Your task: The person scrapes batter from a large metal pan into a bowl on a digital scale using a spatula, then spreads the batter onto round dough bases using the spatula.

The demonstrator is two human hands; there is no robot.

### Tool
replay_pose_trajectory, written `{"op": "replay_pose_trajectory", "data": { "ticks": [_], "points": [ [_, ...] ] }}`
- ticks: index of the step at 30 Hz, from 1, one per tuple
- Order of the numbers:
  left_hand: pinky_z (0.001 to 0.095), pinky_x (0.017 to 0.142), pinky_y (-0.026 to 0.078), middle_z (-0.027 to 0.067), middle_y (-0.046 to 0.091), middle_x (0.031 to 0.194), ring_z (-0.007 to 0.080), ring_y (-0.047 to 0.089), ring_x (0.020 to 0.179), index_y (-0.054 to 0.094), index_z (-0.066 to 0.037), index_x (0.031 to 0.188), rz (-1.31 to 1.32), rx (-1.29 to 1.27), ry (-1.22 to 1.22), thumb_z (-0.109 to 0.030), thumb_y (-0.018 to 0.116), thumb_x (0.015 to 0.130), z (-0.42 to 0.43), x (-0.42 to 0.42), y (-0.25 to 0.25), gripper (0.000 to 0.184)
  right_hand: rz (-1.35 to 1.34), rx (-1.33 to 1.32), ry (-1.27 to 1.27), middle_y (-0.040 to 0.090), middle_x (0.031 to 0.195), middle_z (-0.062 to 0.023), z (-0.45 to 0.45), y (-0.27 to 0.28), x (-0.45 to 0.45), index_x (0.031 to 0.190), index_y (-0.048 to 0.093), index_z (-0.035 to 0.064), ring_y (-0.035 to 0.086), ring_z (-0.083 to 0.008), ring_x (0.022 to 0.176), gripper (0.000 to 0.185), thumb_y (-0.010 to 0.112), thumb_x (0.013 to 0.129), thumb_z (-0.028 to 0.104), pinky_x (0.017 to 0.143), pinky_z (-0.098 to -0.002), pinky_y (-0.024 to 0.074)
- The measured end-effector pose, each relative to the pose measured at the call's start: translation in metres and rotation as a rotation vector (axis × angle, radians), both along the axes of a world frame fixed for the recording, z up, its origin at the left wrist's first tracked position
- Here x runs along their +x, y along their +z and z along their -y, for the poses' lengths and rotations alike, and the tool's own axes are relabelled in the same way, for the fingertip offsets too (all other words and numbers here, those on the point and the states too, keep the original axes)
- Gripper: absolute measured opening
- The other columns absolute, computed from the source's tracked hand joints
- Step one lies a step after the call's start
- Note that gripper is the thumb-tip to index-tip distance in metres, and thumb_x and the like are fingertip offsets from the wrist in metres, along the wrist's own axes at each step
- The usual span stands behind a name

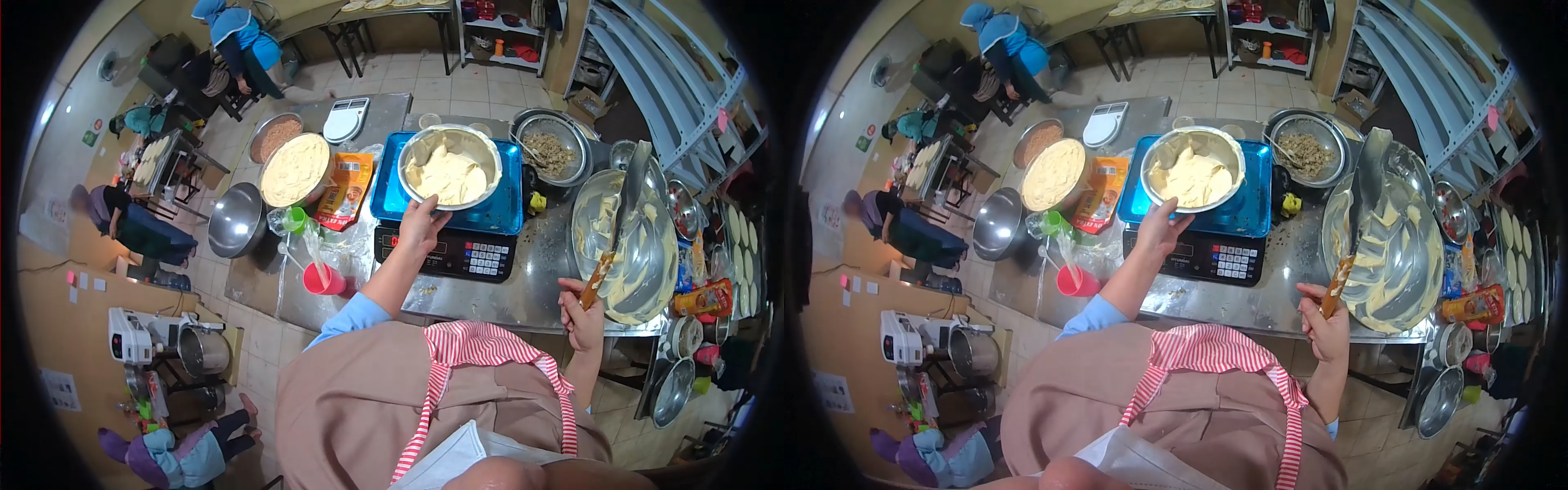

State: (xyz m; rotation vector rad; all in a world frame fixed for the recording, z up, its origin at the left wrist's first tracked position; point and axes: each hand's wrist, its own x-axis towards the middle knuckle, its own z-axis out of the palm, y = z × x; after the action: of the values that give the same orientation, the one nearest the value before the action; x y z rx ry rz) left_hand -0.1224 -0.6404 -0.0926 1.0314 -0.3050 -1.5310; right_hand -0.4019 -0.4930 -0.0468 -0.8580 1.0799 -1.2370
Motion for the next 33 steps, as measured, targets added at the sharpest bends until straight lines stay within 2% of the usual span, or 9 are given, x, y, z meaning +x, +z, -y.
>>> {"op": "replay_pose_trajectory", "data": {
  "ticks": [3,8,9,11,12,13,17,26,33],
  "points": [
    [0.0416,0.086,0.043,0.0098,0.046,0.115,0.0207,0.048,0.103,0.036,-0.006,0.116,0.012,-0.114,-0.008,-0.007,0.05,0.081,-0.032,0.003,0.016,0.038,0.012,0.009,0.049,0.053,0.071,-0.0026,0.001,-0.003,-0.009,0.103,0.054,-0.0001,0.041,-0.0024,0.044,0.025,0.058,0.079,0.008,0.035,-0.0143,0.0273],
    [0.0455,0.087,0.04,0.0133,0.051,0.108,0.0246,0.05,0.103,0.039,-0.003,0.113,-0.011,-0.144,-0.058,-0.006,0.051,0.08,-0.117,0.028,0.016,0.035,0.017,-0.024,0.106,0.053,0.083,-0.0056,0.016,-0.003,-0.016,0.113,0.049,0.0038,0.045,-0.0042,0.051,0.032,0.054,0.081,0.006,0.037,-0.0135,0.0328],
    [0.0447,0.087,0.04,0.0127,0.051,0.111,0.0238,0.049,0.104,0.039,-0.002,0.114,0.002,-0.141,-0.039,-0.007,0.051,0.08,-0.14,0.027,0.021,0.036,0.028,-0.054,0.191,0.055,0.094,-0.0083,0.02,-0.008,-0.022,0.117,0.046,0.0053,0.052,-0.0085,0.065,0.037,0.053,0.081,0.004,0.048,-0.0178,0.0434],
    [0.0343,0.076,0.047,0.0043,0.057,0.089,0.0167,0.057,0.085,0.042,-0.005,0.111,-0.028,-0.058,0.037,-0.01,0.05,0.082,-0.184,0.014,0.036,0.031,0.052,-0.085,0.235,0.054,0.1,-0.0097,0.023,-0.006,-0.012,0.119,0.045,0.0042,0.053,-0.0107,0.075,0.038,0.052,0.081,0.003,0.057,-0.0209,0.0454],
    [0.0348,0.078,0.046,0.0053,0.057,0.093,0.0178,0.056,0.089,0.043,-0.005,0.112,-0.065,-0.065,0.036,-0.009,0.05,0.081,-0.203,0.012,0.031,0.032,0.073,-0.112,0.263,0.053,0.107,-0.011,0.025,-0.006,-0.007,0.12,0.044,0.0031,0.054,-0.0129,0.085,0.039,0.051,0.081,0.002,0.066,-0.0239,0.0475],
    [0.0353,0.08,0.046,0.0063,0.056,0.097,0.0188,0.056,0.092,0.043,-0.005,0.113,-0.103,-0.073,0.034,-0.008,0.05,0.081,-0.223,0.012,0.024,0.033,0.1,-0.107,0.37,0.048,0.118,-0.0125,0.026,-0.01,-0.005,0.122,0.042,0.0032,0.048,-0.0188,0.105,0.042,0.051,0.081,0.002,0.083,-0.0321,0.0431],
    [0.0367,0.085,0.044,0.0102,0.052,0.111,0.0208,0.053,0.1,0.044,-0.004,0.114,-0.19,-0.142,0.068,-0.005,0.052,0.079,-0.292,0.015,-0.016,0.036,0.195,-0.169,0.569,0.043,0.125,-0.0123,0.021,-0.024,0.039,0.125,0.038,0.0034,0.041,-0.0209,0.115,0.045,0.051,0.081,0.002,0.096,-0.0331,0.0317],
    [0.0375,0.086,0.044,0.011,0.054,0.11,0.0208,0.055,0.098,0.047,-0.005,0.112,-0.157,-0.115,0.423,-0.008,0.056,0.078,-0.387,0.022,0.001,0.036,0.39,0.111,1.055,0.044,0.122,-0.0093,-0.009,-0.039,0.166,0.128,0.032,0.0003,0.044,-0.0169,0.11,0.047,0.048,0.085,0.008,0.091,-0.0288,0.0348],
    [0.0402,0.091,0.039,0.0143,0.04,0.124,0.0272,0.044,0.11,0.027,-0.006,0.128,-0.211,-0.139,0.86,-0.037,0.055,0.079,-0.452,0.085,0.011,0.064,0.416,0.055,1.423,0.038,0.129,-0.009,-0.072,-0.037,0.316,0.128,0.029,-0.0021,0.036,-0.0174,0.117,0.05,0.049,0.085,0.013,0.095,-0.0293,0.0298]
  ]
}}
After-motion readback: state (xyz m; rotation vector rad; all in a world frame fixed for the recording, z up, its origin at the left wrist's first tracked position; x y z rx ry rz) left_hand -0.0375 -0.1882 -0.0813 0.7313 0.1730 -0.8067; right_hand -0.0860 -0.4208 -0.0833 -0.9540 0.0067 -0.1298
